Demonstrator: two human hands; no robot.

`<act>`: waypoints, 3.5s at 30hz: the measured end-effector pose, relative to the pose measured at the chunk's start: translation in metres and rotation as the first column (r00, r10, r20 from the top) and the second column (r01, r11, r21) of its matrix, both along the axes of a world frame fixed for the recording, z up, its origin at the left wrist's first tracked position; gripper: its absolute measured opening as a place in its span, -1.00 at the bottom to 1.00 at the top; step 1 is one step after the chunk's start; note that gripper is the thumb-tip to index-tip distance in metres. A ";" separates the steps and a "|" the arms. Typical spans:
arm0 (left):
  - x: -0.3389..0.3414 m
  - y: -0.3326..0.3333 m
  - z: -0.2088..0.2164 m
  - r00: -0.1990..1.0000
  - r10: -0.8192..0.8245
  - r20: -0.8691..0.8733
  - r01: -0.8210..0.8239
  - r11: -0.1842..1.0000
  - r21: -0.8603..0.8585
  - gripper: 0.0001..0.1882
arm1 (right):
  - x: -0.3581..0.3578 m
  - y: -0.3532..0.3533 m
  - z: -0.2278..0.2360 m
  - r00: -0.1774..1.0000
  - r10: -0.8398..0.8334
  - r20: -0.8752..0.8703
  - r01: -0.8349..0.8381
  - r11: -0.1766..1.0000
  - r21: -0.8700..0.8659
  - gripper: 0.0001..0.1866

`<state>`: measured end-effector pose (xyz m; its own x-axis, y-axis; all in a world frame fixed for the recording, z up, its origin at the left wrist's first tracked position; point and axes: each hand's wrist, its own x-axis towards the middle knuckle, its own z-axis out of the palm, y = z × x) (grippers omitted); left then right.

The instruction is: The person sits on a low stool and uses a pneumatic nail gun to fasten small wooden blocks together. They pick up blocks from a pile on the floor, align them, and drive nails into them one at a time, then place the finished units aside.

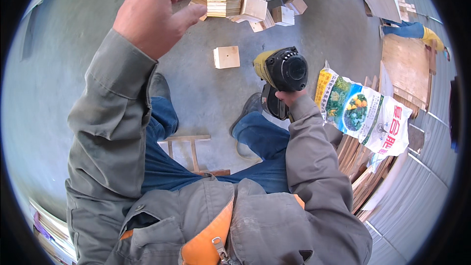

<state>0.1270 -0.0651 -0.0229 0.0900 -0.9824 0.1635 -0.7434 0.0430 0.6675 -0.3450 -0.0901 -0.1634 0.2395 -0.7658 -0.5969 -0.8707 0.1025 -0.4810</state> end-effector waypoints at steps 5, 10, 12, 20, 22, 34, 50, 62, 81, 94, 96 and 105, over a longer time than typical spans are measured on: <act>-0.009 -0.006 -0.013 0.999 -0.019 0.036 0.016 0.997 0.080 -0.51 | -0.051 0.019 -0.061 0.983 -0.160 -0.084 0.164 0.986 0.037 -0.37; -0.016 -0.010 -0.040 0.998 -0.019 0.063 0.003 0.970 0.243 -0.50 | -0.059 0.028 -0.113 0.963 -0.170 -0.208 0.174 0.985 0.003 -0.60; -0.020 -0.010 -0.059 0.995 -0.028 0.091 -0.002 0.950 0.312 -0.48 | -0.074 0.032 -0.136 0.954 -0.232 -0.188 0.243 0.969 0.038 -0.60; -0.067 -0.005 -0.153 0.945 -0.247 0.215 0.075 0.804 0.590 -0.40 | -0.032 0.020 -0.099 0.949 -0.193 -0.248 0.180 0.981 -0.073 -0.67; -0.087 -0.005 -0.195 0.923 -0.313 0.224 0.126 0.796 0.592 -0.31 | -0.028 0.021 -0.089 0.947 -0.199 -0.250 0.180 0.979 -0.097 -0.68; -0.167 -0.004 -0.281 0.925 -0.330 0.188 0.181 0.819 0.545 0.07 | -0.012 0.024 -0.070 0.933 -0.260 -0.250 0.265 0.964 -0.016 -0.67; -0.139 -0.060 -0.336 0.895 -0.346 0.282 0.276 0.925 0.260 -0.07 | -0.025 0.034 -0.104 0.966 -0.207 -0.154 0.202 0.978 -0.046 -0.65; -0.154 -0.068 -0.326 0.961 -0.208 0.180 0.084 0.844 0.530 0.02 | -0.019 0.033 -0.093 0.962 -0.198 -0.185 0.193 0.980 -0.047 -0.65; -0.136 0.015 -0.404 0.516 0.706 -0.485 0.145 0.486 0.862 -0.44 | -0.021 0.032 -0.095 0.959 -0.189 -0.209 0.191 0.981 -0.011 -0.57; -0.109 -0.012 -0.360 0.641 0.686 -0.343 -0.054 0.486 0.872 -0.48 | -0.012 0.029 -0.083 0.941 -0.108 -0.321 0.118 0.993 0.010 -0.68; -0.097 -0.029 -0.332 0.580 0.712 -0.396 -0.056 0.520 0.853 -0.52 | -0.009 0.028 -0.078 0.941 -0.098 -0.324 0.099 0.995 -0.012 -0.68; -0.064 -0.064 -0.069 0.478 0.363 -0.800 0.084 0.888 0.453 -0.70 | -0.008 0.029 -0.105 0.950 -0.002 -0.313 0.006 1.000 0.011 -0.65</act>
<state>0.0627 -0.1289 -0.0922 0.1030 -0.8858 -0.4526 0.2317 -0.4211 0.8769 -0.3527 -0.0610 -0.2682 0.0359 -0.7588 -0.6503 -0.9769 0.1104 -0.1828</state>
